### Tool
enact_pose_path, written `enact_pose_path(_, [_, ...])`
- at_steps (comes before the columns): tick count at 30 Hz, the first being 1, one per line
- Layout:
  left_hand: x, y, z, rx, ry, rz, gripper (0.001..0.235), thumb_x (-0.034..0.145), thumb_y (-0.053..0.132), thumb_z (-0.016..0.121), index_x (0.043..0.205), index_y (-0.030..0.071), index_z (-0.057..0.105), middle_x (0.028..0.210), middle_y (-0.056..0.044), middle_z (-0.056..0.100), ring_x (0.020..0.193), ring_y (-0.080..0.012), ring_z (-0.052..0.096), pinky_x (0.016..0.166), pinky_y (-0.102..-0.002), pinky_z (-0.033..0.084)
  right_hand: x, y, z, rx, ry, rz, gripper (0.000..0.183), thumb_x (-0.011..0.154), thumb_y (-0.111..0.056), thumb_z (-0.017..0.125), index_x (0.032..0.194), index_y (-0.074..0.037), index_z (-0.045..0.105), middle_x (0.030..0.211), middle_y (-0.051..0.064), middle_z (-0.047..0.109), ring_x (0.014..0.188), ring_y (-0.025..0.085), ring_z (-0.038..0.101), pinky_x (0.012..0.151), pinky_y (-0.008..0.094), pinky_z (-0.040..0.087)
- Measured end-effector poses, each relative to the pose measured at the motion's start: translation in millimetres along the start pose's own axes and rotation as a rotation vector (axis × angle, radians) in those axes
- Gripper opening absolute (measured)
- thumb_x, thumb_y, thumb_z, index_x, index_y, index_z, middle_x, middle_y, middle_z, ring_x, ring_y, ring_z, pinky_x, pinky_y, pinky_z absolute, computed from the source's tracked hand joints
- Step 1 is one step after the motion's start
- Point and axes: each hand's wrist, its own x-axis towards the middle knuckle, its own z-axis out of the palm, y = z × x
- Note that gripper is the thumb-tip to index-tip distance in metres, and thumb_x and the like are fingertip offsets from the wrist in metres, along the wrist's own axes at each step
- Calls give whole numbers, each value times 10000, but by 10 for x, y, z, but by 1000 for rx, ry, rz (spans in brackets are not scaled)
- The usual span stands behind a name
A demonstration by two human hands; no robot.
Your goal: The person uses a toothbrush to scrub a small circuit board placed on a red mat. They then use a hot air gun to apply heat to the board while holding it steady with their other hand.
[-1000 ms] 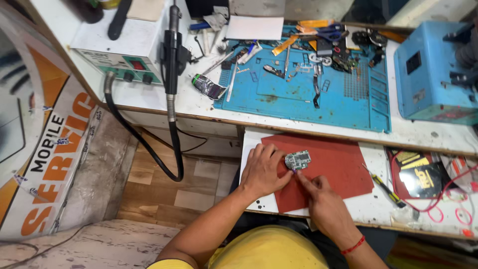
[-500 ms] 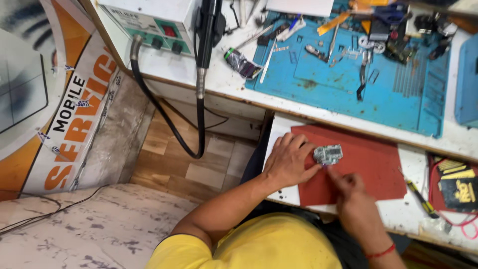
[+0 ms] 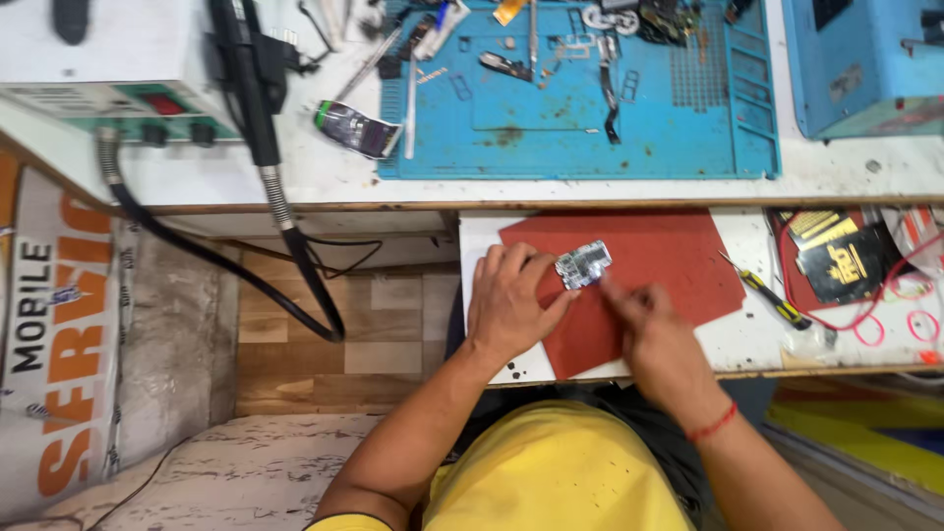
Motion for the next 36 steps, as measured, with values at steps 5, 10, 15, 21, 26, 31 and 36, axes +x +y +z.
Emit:
enact_pose_path(5, [46, 9, -18, 22, -15, 0, 457, 739, 341, 871, 1088, 89, 720, 1064, -65, 598, 1003, -285, 531, 858, -440, 424, 25, 14, 3, -6, -87, -1, 654, 833, 24, 538, 1438, -222, 568, 1090, 178, 604, 780, 415, 671, 674, 496, 560])
enact_pose_path(10, [70, 0, 37, 0, -60, -21, 463, 747, 343, 875, 1106, 92, 727, 1054, -51, 603, 1013, -274, 534, 867, -434, 422, 61, 47, -101, -42, -103, 144, 620, 872, 5, 544, 1455, -204, 548, 1074, 166, 603, 727, 406, 664, 643, 497, 549])
enact_pose_path(15, [86, 41, -1, 14, -52, -25, 451, 737, 344, 888, 1083, 102, 731, 1028, -40, 607, 1008, -274, 535, 859, -434, 417, 129, 7, -132, -51, -24, 157, 614, 867, 0, 557, 1445, -206, 565, 1037, 169, 602, 757, 395, 665, 605, 475, 544])
enact_pose_path(21, [83, 21, 5, 11, -51, -22, 444, 744, 334, 888, 1086, 102, 728, 1035, -41, 604, 997, -275, 534, 849, -433, 416, 90, 14, -78, -14, -68, 77, 663, 815, 30, 551, 1422, -233, 594, 1070, 153, 623, 763, 378, 677, 652, 480, 555])
enact_pose_path(26, [43, 12, -2, 22, -43, -10, 463, 717, 325, 872, 1089, 93, 723, 1048, -50, 607, 1012, -280, 534, 858, -436, 416, 54, 2, -55, -25, -115, 3, 636, 838, 2, 558, 1426, -240, 589, 1018, 147, 607, 741, 369, 669, 632, 475, 555])
enact_pose_path(31, [49, 17, 13, 35, -63, -6, 472, 734, 354, 870, 1087, 82, 714, 1053, -65, 596, 1004, -281, 524, 854, -438, 413, 149, 54, -105, -109, -105, 109, 598, 882, -18, 552, 1431, -255, 579, 1048, 135, 603, 727, 382, 658, 611, 485, 545])
enact_pose_path(36, [27, -5, 31, 26, -50, -7, 451, 762, 361, 866, 1092, 92, 717, 1044, -52, 599, 1013, -277, 522, 853, -439, 409, 77, 22, -111, -38, -68, 99, 597, 880, -9, 537, 1421, -258, 583, 1078, 132, 610, 782, 382, 675, 656, 487, 553])
